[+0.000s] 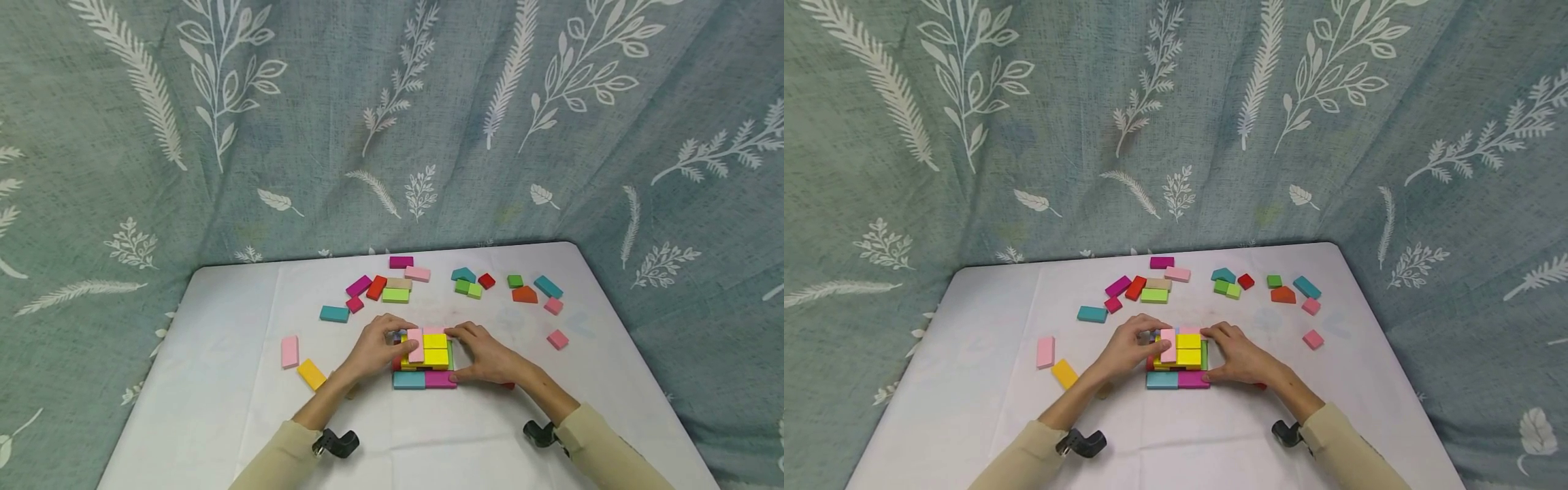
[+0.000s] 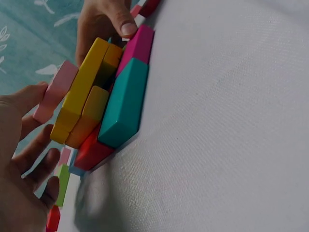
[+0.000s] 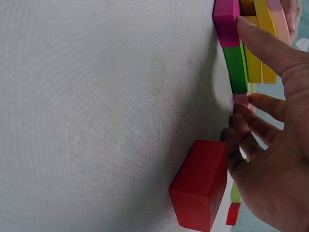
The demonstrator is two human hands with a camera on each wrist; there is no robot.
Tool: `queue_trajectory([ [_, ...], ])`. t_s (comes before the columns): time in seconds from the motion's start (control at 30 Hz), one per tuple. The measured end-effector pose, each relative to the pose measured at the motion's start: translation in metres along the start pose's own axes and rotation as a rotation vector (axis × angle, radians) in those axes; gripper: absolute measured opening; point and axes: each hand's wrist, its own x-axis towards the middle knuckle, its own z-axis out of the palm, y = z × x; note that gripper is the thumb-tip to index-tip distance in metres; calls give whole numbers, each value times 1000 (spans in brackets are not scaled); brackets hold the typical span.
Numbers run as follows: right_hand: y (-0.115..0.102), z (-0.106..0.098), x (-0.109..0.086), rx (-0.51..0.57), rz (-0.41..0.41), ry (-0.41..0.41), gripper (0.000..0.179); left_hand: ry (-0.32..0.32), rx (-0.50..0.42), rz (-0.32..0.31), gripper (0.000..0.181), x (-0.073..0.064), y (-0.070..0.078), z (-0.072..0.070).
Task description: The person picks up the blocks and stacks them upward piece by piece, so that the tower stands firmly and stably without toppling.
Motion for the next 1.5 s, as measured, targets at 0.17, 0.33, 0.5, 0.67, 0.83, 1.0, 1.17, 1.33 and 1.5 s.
queue_trajectory([
  [0.17, -1, -1, 1, 1, 6, -5, 95, -40, 12, -46, 43, 2, -2, 0],
  [0.33, -1, -2, 1, -4, 4, -4, 95, -53, 29, -58, 45, 3, -2, 0],
  [0.5, 0, -2, 2, -18, -4, 3, 94, -58, 46, -64, 45, 4, -1, 0],
  [0.67, 1, -2, 2, -14, -9, 5, 94, -63, 33, -63, 44, 4, -1, 0],
  [0.83, 1, -2, 1, -7, -3, 3, 94, -69, 22, -54, 48, 4, -3, -1],
  [1.0, 2, 0, 1, -10, 2, 3, 93, -79, 3, -70, 51, -1, -6, -16],
  [1.17, 2, 1, 1, -12, -8, 9, 93, -150, -29, -59, 48, -13, -15, -58],
  [1.33, 2, 2, 0, -7, -12, 12, 92, -158, -13, -95, 52, -36, -37, -106],
  [1.5, 3, 2, 0, -5, -18, 11, 92, -49, 17, -156, 60, -70, -65, -145],
])
